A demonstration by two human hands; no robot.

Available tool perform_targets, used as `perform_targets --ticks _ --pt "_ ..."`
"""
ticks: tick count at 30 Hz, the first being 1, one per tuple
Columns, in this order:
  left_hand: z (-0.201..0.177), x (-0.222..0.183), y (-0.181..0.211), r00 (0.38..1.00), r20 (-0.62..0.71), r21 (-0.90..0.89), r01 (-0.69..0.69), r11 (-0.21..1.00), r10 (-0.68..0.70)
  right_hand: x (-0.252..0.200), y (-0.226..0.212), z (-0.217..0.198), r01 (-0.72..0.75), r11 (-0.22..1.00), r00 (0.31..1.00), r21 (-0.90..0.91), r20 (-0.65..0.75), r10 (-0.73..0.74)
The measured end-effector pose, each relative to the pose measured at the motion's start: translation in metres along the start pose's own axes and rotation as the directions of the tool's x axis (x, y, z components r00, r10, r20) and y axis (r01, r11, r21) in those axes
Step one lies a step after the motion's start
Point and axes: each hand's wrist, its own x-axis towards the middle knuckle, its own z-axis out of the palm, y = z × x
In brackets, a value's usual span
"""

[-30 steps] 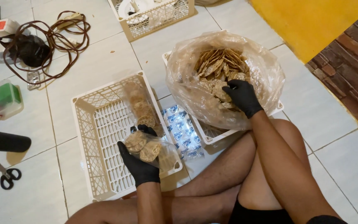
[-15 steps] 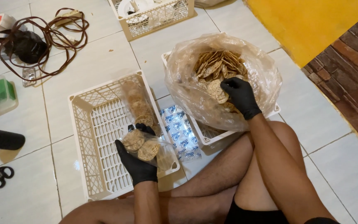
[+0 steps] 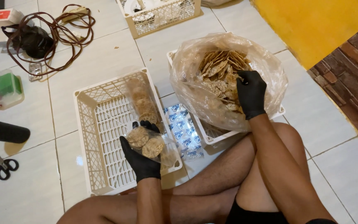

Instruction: A person wearing black gloves is manually packaging thin, round chips into long plastic sleeves.

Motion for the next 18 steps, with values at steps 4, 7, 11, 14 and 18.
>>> perform_targets --ticks 4,7,11,14,18 --pt "-0.001 -0.006 0.001 0.997 -0.061 0.002 -0.051 0.999 0.051 -0.008 -0.006 0.01 -0.414 0.838 0.909 0.356 0.109 0.403" --pt "-0.004 -0.004 -0.001 0.987 0.155 -0.151 0.068 0.986 -0.044 -0.013 -0.011 0.011 -0.519 0.707 0.854 0.48 0.262 0.449" --pt "-0.018 0.004 -0.001 1.0 0.005 -0.022 0.0 1.0 0.0 -0.017 -0.015 0.019 -0.637 0.498 0.758 0.588 0.358 0.546" --pt "-0.017 -0.001 -0.002 0.997 0.074 -0.085 0.034 0.996 -0.028 -0.018 -0.015 0.021 -0.633 0.513 0.77 0.58 0.402 0.495" --pt "-0.014 0.002 -0.001 0.999 0.028 -0.069 0.032 0.997 -0.031 -0.02 0.01 0.026 -0.604 0.64 0.786 0.474 0.489 0.379"
